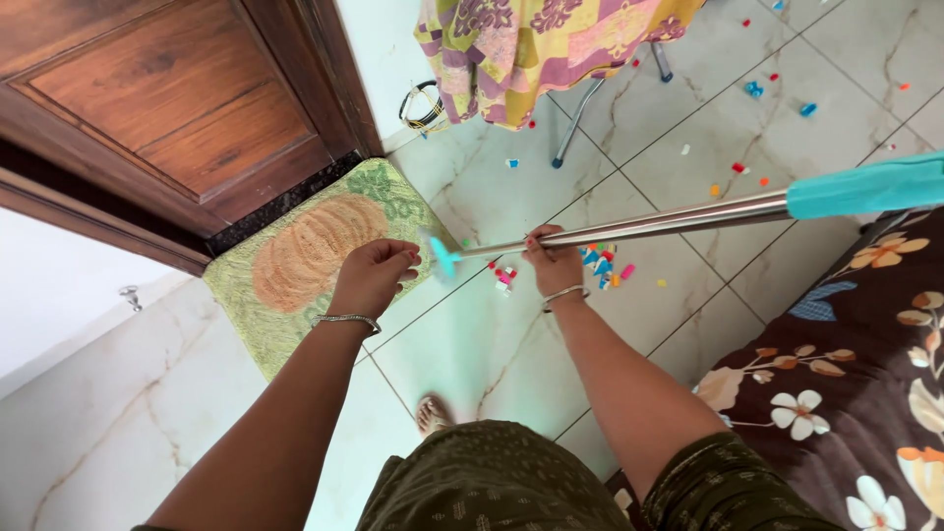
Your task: The person sweeps up small pieces of colored paper with a broom, rolls up a floor mat by hand, and then uses the broom to retrieve an item from under a bed before repositioning an ironing board.
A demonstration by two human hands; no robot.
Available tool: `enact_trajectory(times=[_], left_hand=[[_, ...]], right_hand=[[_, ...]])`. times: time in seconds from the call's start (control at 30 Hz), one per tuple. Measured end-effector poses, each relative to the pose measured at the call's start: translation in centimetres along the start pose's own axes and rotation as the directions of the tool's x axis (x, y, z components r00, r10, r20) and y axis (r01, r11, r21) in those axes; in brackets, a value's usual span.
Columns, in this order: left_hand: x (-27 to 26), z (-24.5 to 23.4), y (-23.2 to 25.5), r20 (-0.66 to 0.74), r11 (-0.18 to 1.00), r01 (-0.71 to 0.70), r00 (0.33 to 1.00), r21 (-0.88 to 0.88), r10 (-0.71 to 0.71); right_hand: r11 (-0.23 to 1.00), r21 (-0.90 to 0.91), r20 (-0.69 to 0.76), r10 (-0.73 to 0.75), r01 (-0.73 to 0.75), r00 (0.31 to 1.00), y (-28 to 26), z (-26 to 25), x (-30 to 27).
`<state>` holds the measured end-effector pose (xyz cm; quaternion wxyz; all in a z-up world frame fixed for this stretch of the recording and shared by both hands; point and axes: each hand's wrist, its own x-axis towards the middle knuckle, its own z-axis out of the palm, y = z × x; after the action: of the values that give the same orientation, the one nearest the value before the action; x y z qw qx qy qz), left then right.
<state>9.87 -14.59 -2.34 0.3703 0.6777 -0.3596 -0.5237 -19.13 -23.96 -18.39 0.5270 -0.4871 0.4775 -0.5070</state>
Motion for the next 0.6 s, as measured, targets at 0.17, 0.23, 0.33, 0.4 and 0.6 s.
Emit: enact_trajectory(times=[0.17,0.23,0.33,0.4,0.6], left_hand=[[2.3,-0.9,0.8,0.043,0.999,0.031,0.999,0.020,-0.031],[2.8,-0.9,1.1,0.058,0.999,0.040,0.997,0.028,-0.041],[3.6,-0.5,1.9,0.070,0.999,0.041,0.997,0.005,-0.042],[4.1,0.0,2.4,0.068,0.999,0.033,0.997,0.001,-0.033],[5.2,2.9,3.6,0.052,0.999,0.035,0.998,-0.017,-0.034]], right_hand=[[0.990,-0.095,-0.024,-0.105,0.103,0.994,-0.7,-2.9,1.2],[0.963,-0.224,-0.040,-0.161,0.148,0.986,-3.1,-3.7,1.1],[0.908,-0.419,-0.140,-0.082,0.016,0.987,-8.3,-3.8,0.1],[0.918,-0.396,-0.190,-0.058,-0.023,0.980,-11.1,-3.6,0.2],[0.986,-0.157,-0.150,-0.077,0.053,0.986,-10.0,-5.0,1.9]])
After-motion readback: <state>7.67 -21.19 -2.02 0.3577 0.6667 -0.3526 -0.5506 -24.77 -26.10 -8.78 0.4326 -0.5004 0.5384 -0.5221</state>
